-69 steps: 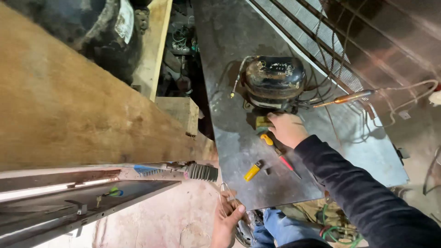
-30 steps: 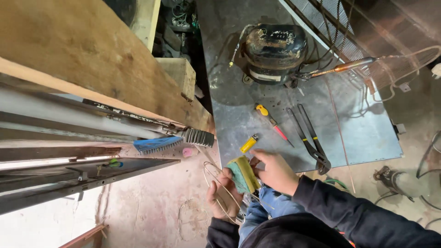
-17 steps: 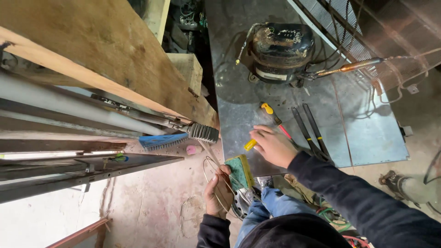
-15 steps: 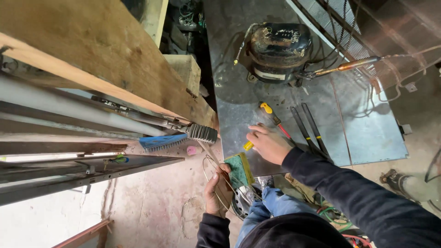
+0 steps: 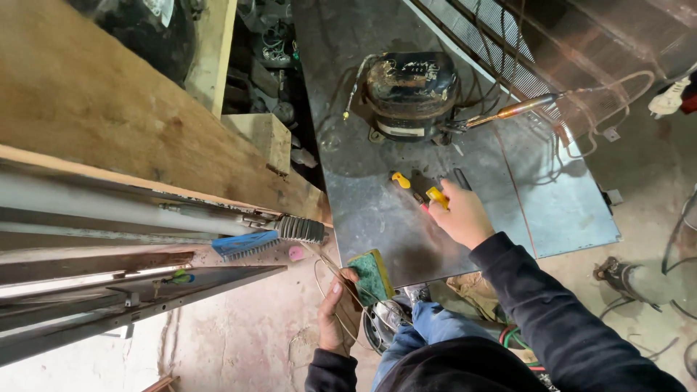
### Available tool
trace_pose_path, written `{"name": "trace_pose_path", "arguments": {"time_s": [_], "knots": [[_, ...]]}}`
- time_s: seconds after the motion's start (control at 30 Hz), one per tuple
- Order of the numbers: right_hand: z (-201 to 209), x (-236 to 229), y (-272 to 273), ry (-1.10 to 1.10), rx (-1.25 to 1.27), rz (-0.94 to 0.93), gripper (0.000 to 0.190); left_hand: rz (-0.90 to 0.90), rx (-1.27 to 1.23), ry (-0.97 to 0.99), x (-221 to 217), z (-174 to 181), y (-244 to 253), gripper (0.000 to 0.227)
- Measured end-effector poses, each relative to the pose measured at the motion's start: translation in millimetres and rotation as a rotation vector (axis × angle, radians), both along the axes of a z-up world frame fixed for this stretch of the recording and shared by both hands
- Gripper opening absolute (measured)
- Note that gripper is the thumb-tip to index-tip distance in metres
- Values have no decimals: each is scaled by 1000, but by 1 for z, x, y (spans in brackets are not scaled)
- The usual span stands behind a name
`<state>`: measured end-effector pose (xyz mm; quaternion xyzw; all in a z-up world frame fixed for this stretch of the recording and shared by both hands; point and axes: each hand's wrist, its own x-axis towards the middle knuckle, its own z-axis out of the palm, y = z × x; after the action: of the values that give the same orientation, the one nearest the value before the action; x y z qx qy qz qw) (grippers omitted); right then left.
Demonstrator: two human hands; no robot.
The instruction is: Repairing and testing a refrigerator compressor and associated copper lines in a workshop environment.
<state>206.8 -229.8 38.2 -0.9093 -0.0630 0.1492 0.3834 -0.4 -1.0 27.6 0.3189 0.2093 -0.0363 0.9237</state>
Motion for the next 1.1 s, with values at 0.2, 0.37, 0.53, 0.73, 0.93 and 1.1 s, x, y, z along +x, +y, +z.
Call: {"name": "trace_pose_path", "arguments": {"time_s": [0.2, 0.37, 0.53, 0.73, 0.93, 1.1], "knots": [[-14, -47, 6, -237, -150, 402, 38, -7, 31, -51, -7, -22, 3, 44], [-37, -62, 0, -339, -265, 475, 27, 23, 64, -18, -5, -9, 3, 44], [-21, -43, 1, -241, -284, 455, 31, 15, 43, -1, -4, -6, 2, 44], [-53, 13, 32, -596, -293, 185, 46, -69, 20, -34, 3, -8, -10, 43], [-10, 11, -8, -315, -407, 177, 32, -44, 37, -18, 11, -3, -18, 44], [-28, -12, -55, -190, -556, 14, 54, -108, 54, 0, 18, -8, -31, 40]]}}
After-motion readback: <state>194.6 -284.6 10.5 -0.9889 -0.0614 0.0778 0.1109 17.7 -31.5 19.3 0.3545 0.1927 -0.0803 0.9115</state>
